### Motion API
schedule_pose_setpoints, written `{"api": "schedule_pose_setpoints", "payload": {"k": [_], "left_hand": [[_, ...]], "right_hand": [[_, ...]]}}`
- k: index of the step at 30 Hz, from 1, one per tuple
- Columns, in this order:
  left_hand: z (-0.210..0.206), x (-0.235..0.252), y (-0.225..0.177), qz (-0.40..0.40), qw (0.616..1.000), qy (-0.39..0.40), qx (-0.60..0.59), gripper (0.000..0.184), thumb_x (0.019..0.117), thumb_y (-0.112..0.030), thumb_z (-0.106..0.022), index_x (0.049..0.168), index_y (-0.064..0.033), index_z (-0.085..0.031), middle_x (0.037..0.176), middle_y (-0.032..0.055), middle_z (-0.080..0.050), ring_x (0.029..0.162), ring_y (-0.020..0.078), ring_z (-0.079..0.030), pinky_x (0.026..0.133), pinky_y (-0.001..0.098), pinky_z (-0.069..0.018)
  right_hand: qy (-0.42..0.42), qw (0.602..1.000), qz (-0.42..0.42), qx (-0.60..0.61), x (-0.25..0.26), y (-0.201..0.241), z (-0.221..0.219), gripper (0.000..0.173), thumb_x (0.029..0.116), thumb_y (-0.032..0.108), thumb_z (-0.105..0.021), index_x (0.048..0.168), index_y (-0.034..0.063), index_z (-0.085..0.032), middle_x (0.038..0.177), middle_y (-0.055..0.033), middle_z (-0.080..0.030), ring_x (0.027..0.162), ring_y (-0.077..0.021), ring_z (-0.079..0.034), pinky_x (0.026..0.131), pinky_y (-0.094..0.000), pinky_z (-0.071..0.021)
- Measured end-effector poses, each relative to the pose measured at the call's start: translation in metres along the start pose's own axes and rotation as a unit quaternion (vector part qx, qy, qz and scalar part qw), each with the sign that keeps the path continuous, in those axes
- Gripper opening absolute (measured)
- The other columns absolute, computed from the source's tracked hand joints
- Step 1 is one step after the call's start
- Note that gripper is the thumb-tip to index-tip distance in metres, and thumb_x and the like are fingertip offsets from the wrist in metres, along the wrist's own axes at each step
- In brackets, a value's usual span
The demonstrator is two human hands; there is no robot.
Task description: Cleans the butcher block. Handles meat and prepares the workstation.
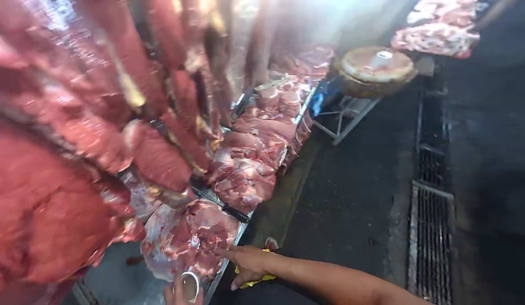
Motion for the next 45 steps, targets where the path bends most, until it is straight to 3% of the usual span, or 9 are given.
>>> {"api": "schedule_pose_setpoints", "payload": {"k": [7,15,20,23,26,30,34,41,45], "left_hand": [[-0.018,0.025,-0.217,-0.186,0.980,0.041,0.052,0.082,0.0767,-0.045,-0.086,0.148,-0.0211,-0.054,0.137,0.0201,-0.058,0.109,0.0367,-0.067,0.086,0.0561,-0.0590],[-0.107,0.026,-0.449,-0.369,0.915,0.137,0.094,0.081,0.0781,-0.053,-0.082,0.150,-0.0311,-0.051,0.138,0.0141,-0.057,0.101,0.0276,-0.070,0.082,0.0470,-0.0619],[-0.150,0.044,-0.566,-0.477,0.839,0.254,0.060,0.092,0.0807,-0.069,-0.074,0.158,-0.0310,-0.041,0.146,0.0058,-0.054,0.113,0.0209,-0.067,0.091,0.0459,-0.0603],[-0.155,0.111,-0.652,-0.480,0.831,0.281,-0.025,0.075,0.0927,-0.057,-0.068,0.154,-0.0188,-0.048,0.141,0.0076,-0.062,0.119,0.0219,-0.065,0.101,0.0501,-0.0551],[-0.163,0.224,-0.750,-0.462,0.854,0.235,-0.055,0.062,0.0998,-0.041,-0.063,0.152,-0.0112,-0.048,0.130,0.0132,-0.067,0.105,0.0264,-0.070,0.093,0.0511,-0.0577],[-0.193,0.385,-0.875,-0.423,0.891,0.142,-0.086,0.057,0.0990,-0.030,-0.065,0.150,-0.0099,-0.049,0.119,0.0182,-0.071,0.102,0.0350,-0.071,0.090,0.0605,-0.0564],[-0.238,0.511,-0.967,-0.375,0.921,0.091,-0.054,0.060,0.0978,-0.024,-0.065,0.152,-0.0073,-0.045,0.121,0.0296,-0.067,0.109,0.0506,-0.065,0.091,0.0727,-0.0502],[-0.331,0.631,-1.039,-0.308,0.930,0.107,0.168,0.069,0.0875,-0.014,-0.075,0.150,-0.0059,-0.049,0.151,0.0306,-0.045,0.136,0.0574,-0.042,0.101,0.0785,-0.0393],[-0.343,0.663,-1.034,-0.282,0.938,0.098,0.179,0.040,0.0933,-0.018,-0.067,0.131,-0.0053,-0.066,0.139,0.0255,-0.059,0.131,0.0500,-0.052,0.101,0.0731,-0.0434]], "right_hand": [[-0.165,0.979,0.026,0.113,-0.067,-0.067,0.088,0.111,0.0790,0.055,-0.084,0.165,0.0344,-0.018,0.150,-0.0168,-0.050,0.128,-0.0353,-0.059,0.101,-0.0603,-0.0515],[-0.385,0.902,-0.026,0.195,-0.193,-0.216,0.176,0.080,0.0785,0.034,-0.084,0.149,0.0166,-0.050,0.136,-0.0059,-0.064,0.127,-0.0178,-0.060,0.111,-0.0429,-0.0480],[-0.509,0.817,-0.099,0.253,-0.271,-0.300,0.208,0.082,0.0744,0.047,-0.087,0.144,0.0150,-0.056,0.132,-0.0007,-0.068,0.123,-0.0079,-0.063,0.109,-0.0351,-0.0513],[-0.578,0.750,-0.139,0.289,-0.308,-0.349,0.224,0.088,0.0703,0.047,-0.093,0.143,0.0126,-0.056,0.131,0.0010,-0.069,0.122,-0.0034,-0.063,0.109,-0.0300,-0.0520],[-0.629,0.703,-0.173,0.283,-0.340,-0.394,0.247,0.090,0.0683,0.043,-0.094,0.142,0.0079,-0.056,0.130,-0.0002,-0.070,0.121,-0.0023,-0.063,0.108,-0.0263,-0.0519],[-0.683,0.653,-0.184,0.271,-0.380,-0.446,0.287,0.090,0.0667,0.036,-0.095,0.140,0.0007,-0.056,0.131,-0.0049,-0.069,0.122,-0.0041,-0.063,0.109,-0.0247,-0.0513],[-0.695,0.610,-0.248,0.289,-0.418,-0.472,0.348,0.090,0.0668,0.019,-0.094,0.135,-0.0177,-0.049,0.128,-0.0203,-0.067,0.121,-0.0088,-0.064,0.110,-0.0253,-0.0491],[-0.724,0.553,-0.245,0.333,-0.430,-0.528,0.414,0.087,0.0740,0.018,-0.092,0.140,-0.0130,-0.046,0.137,-0.0173,-0.063,0.129,-0.0150,-0.060,0.115,-0.0345,-0.0472],[-0.704,0.584,-0.241,0.326,-0.425,-0.545,0.439,0.084,0.0752,0.017,-0.092,0.139,-0.0132,-0.046,0.133,-0.0162,-0.065,0.126,-0.0126,-0.062,0.114,-0.0333,-0.0484]]}}
Point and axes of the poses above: each hand's wrist, its own x-axis towards the middle knuckle, its own z-axis out of the back of the hand, y = z × x, the point moved 6 cm from there along x, towards the middle knuckle
